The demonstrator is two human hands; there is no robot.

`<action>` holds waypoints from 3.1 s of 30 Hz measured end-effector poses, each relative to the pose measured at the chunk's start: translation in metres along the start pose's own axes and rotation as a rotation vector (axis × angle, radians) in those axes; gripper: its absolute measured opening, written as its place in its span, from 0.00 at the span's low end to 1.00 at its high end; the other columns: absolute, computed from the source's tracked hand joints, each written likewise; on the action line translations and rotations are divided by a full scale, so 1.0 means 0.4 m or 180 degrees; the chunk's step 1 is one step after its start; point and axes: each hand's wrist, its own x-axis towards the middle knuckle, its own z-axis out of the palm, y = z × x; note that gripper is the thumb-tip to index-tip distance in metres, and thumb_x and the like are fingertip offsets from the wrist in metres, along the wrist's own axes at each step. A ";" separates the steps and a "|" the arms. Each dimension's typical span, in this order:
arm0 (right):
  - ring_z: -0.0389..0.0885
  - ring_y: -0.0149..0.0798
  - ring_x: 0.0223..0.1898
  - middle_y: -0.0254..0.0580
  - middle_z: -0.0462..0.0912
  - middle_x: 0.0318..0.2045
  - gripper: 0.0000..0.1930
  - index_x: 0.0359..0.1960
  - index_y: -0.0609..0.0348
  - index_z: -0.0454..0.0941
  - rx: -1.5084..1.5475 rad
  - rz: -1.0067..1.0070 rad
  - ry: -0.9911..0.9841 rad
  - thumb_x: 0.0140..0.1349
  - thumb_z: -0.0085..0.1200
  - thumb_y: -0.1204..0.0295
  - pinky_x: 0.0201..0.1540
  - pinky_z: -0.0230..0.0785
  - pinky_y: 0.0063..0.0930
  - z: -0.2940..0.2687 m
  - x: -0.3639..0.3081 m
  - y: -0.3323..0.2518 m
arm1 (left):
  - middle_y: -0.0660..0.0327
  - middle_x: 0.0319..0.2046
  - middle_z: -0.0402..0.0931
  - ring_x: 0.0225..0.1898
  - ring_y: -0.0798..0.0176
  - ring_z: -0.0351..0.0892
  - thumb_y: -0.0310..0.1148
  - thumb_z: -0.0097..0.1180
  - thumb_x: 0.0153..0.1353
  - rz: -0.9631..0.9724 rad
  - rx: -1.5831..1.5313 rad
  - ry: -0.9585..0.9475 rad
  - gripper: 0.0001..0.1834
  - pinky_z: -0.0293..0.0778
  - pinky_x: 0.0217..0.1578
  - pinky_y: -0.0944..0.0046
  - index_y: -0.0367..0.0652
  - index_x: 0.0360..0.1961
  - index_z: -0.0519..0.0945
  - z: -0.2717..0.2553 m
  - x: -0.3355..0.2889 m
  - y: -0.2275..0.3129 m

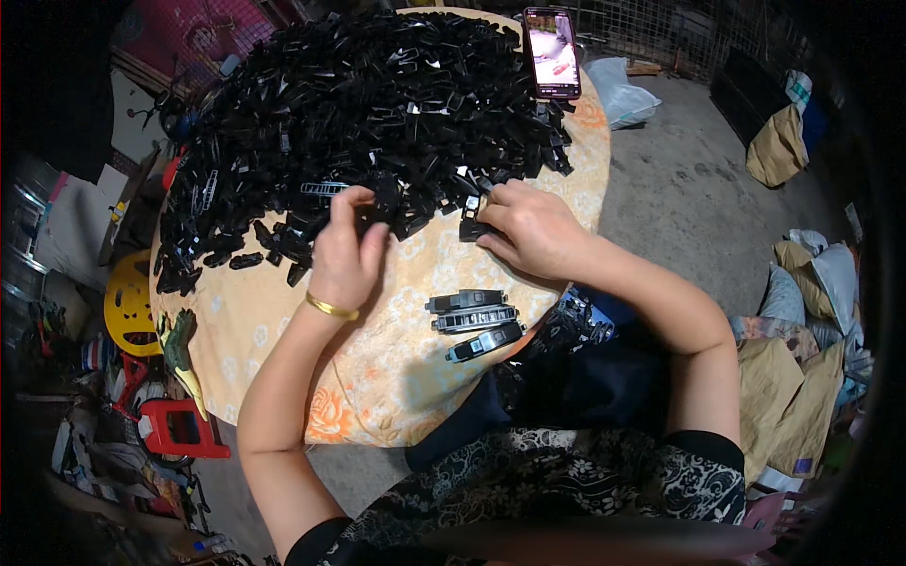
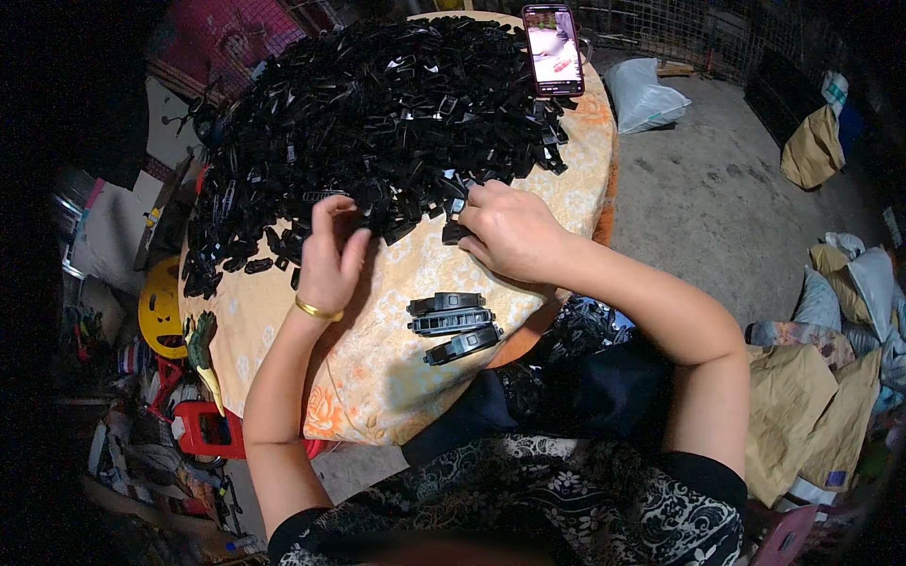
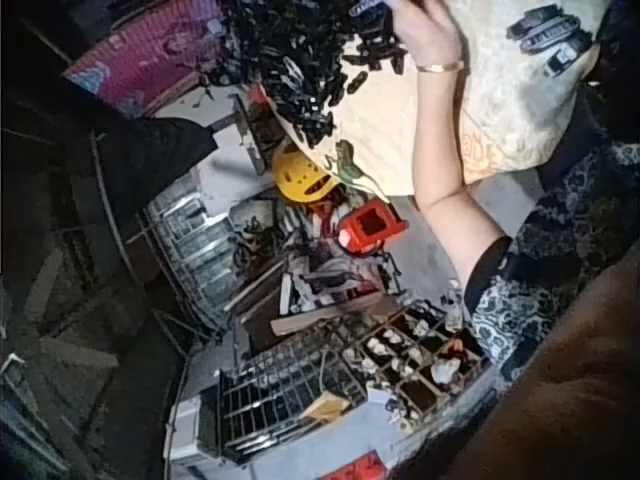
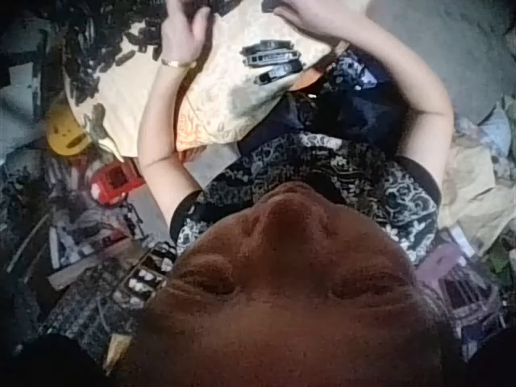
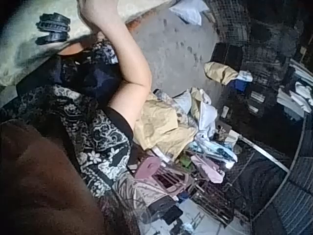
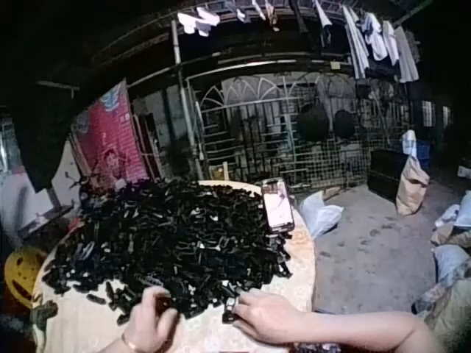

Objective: The person assembles and sorts small black plastic clips by hand from a large pile on a table.

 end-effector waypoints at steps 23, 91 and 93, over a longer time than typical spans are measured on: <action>0.78 0.47 0.38 0.43 0.78 0.31 0.10 0.31 0.60 0.80 0.0173 -0.0328 -0.0313 0.53 0.61 0.66 0.39 0.72 0.39 -0.031 0.020 -0.008 | 0.54 0.30 0.75 0.30 0.56 0.75 0.29 0.64 0.52 0.0002 0.0059 -0.0887 0.15 0.71 0.32 0.63 0.37 0.41 0.80 0.042 -0.038 0.055; 0.78 0.50 0.42 0.47 0.80 0.36 0.15 0.42 0.58 0.81 0.0857 -0.0458 -0.0540 0.52 0.62 0.69 0.46 0.70 0.40 -0.019 0.006 0.028 | 0.52 0.37 0.75 0.38 0.49 0.77 0.21 0.63 0.48 0.0890 0.0138 -0.1040 0.09 0.74 0.39 0.58 0.37 0.31 0.77 0.039 -0.049 0.070; 0.80 0.52 0.42 0.51 0.82 0.37 0.15 0.43 0.60 0.80 0.1175 -0.0104 -0.0746 0.54 0.60 0.70 0.46 0.71 0.39 -0.034 0.012 0.039 | 0.52 0.37 0.75 0.38 0.49 0.77 0.21 0.63 0.48 0.0925 -0.0020 -0.1085 0.10 0.74 0.39 0.58 0.37 0.33 0.77 0.043 -0.047 0.070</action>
